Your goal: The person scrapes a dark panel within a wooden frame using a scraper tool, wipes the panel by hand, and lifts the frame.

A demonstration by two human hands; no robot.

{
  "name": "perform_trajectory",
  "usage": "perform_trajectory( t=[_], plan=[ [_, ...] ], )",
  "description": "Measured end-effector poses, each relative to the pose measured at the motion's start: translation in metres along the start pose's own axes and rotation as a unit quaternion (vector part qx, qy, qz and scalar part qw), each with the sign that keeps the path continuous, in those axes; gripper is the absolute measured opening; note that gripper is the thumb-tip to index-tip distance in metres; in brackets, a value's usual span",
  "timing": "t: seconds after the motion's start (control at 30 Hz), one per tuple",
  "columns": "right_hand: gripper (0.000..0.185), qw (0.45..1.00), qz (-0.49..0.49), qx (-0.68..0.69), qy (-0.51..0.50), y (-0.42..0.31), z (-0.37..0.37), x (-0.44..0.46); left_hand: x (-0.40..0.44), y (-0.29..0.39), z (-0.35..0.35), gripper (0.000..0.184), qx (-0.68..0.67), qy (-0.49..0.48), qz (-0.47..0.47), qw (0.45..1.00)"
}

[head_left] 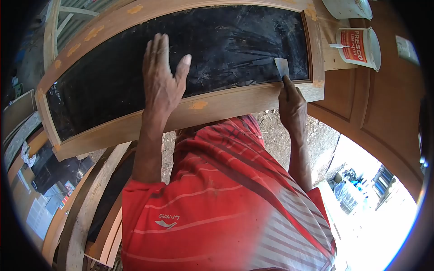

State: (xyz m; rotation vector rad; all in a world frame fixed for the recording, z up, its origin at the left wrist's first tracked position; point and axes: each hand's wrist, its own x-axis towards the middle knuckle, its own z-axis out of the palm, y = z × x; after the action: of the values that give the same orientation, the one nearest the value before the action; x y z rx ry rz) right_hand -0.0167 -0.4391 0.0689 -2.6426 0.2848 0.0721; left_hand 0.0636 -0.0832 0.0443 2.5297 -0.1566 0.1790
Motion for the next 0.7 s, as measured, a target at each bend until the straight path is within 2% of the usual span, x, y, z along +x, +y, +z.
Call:
perform_trajectory(
  t=[0.1, 0.13, 0.2, 0.23, 0.3, 0.37, 0.4, 0.43, 0.5, 0.6, 0.67, 0.7],
  plan=[
    [0.037, 0.998, -0.040, -0.043, 0.029, 0.006, 0.009, 0.027, -0.027, -0.003, 0.002, 0.080, 0.013, -0.025, -0.081, 0.996],
    [0.033, 0.996, -0.080, -0.021, 0.026, 0.012, 0.007, 0.053, -0.033, -0.002, 0.006, 0.083, 0.016, -0.041, -0.094, 0.995],
    [0.033, 0.997, -0.065, -0.044, -0.012, -0.010, -0.011, 0.104, -0.037, 0.007, 0.014, 0.085, 0.031, -0.045, -0.072, 0.996],
    [0.034, 0.995, -0.090, -0.052, 0.000, -0.015, -0.016, 0.124, -0.038, 0.012, 0.017, 0.086, 0.041, -0.041, -0.064, 0.996],
    [0.034, 0.994, -0.050, -0.071, -0.067, -0.021, -0.031, 0.148, -0.039, 0.021, 0.021, 0.089, 0.018, -0.005, -0.063, 0.998],
    [0.040, 0.983, -0.074, -0.118, -0.120, -0.016, -0.044, 0.138, -0.035, 0.028, 0.020, 0.091, -0.005, 0.049, -0.062, 0.997],
    [0.040, 0.980, -0.124, -0.132, -0.084, -0.001, -0.041, 0.129, -0.033, 0.032, 0.019, 0.092, -0.019, 0.081, -0.063, 0.995],
    [0.040, 0.983, -0.087, -0.143, -0.079, -0.015, -0.045, 0.121, -0.029, 0.037, 0.021, 0.093, -0.032, 0.112, -0.067, 0.991],
    [0.041, 0.984, -0.064, -0.127, -0.104, -0.023, -0.047, 0.135, -0.019, 0.047, 0.027, 0.096, -0.023, 0.131, -0.073, 0.988],
    [0.041, 0.981, -0.084, -0.122, -0.127, -0.016, -0.055, 0.165, -0.002, 0.062, 0.042, 0.097, 0.005, 0.143, -0.065, 0.988],
    [0.041, 0.975, -0.102, -0.134, -0.145, -0.007, -0.063, 0.154, 0.010, 0.071, 0.048, 0.095, 0.040, 0.164, -0.061, 0.984],
    [0.041, 0.971, -0.115, -0.141, -0.154, -0.004, -0.066, 0.154, 0.016, 0.071, 0.054, 0.094, 0.062, 0.135, -0.073, 0.986]
  ],
)
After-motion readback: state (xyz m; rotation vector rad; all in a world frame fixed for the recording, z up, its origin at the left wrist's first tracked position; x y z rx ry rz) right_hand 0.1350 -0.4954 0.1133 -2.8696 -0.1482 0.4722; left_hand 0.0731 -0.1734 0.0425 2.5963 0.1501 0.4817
